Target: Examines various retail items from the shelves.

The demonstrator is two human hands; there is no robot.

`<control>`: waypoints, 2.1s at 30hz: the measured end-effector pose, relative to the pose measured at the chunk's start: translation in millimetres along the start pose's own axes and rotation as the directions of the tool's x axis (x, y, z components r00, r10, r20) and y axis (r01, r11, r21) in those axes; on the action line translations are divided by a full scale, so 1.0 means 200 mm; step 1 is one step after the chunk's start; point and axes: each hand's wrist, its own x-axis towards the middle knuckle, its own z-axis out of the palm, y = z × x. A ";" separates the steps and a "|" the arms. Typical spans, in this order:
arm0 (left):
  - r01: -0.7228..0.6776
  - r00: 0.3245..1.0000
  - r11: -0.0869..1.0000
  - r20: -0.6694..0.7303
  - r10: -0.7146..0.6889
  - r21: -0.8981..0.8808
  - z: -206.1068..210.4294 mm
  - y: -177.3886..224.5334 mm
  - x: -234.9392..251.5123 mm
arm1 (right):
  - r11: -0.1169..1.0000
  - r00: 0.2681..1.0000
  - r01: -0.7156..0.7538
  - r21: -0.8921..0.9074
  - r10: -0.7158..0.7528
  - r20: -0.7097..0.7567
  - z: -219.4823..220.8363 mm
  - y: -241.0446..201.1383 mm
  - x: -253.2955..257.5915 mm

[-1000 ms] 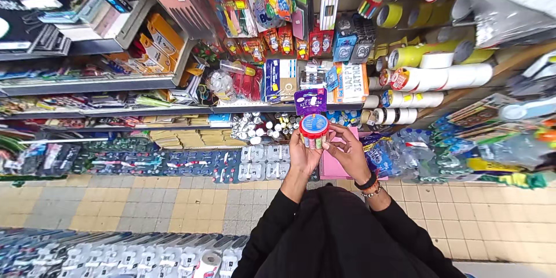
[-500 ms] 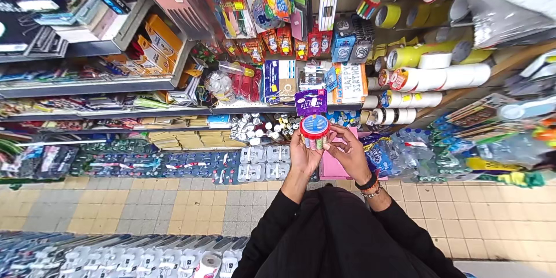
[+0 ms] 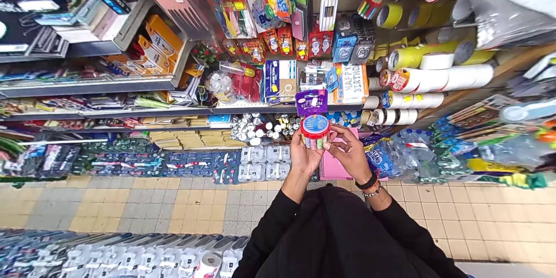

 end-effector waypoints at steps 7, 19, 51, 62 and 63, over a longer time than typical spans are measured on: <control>-0.001 1.000 1.000 0.013 0.001 -0.014 0.00 0.00 0.01 | 1.000 1.000 0.003 0.014 -0.003 0.003 -0.01 0.01 0.01; -0.006 1.000 1.000 0.004 0.006 -0.014 0.01 -0.02 0.03 | 1.000 1.000 -0.004 0.004 0.004 -0.003 -0.02 0.00 0.01; 0.136 0.982 0.964 -0.157 -0.101 0.230 -0.47 -0.02 0.00 | 0.889 0.909 -0.208 -0.409 0.021 -0.417 -0.97 0.01 0.89; 0.056 0.968 0.977 -0.252 -0.002 0.208 -0.47 -0.15 -0.03 | 0.909 0.920 -0.260 -0.325 0.130 -0.371 -0.99 0.02 1.22; 0.050 0.967 0.978 -0.254 0.003 0.201 -0.47 -0.16 -0.03 | 0.910 0.919 -0.264 -0.319 0.137 -0.369 -1.00 0.03 1.24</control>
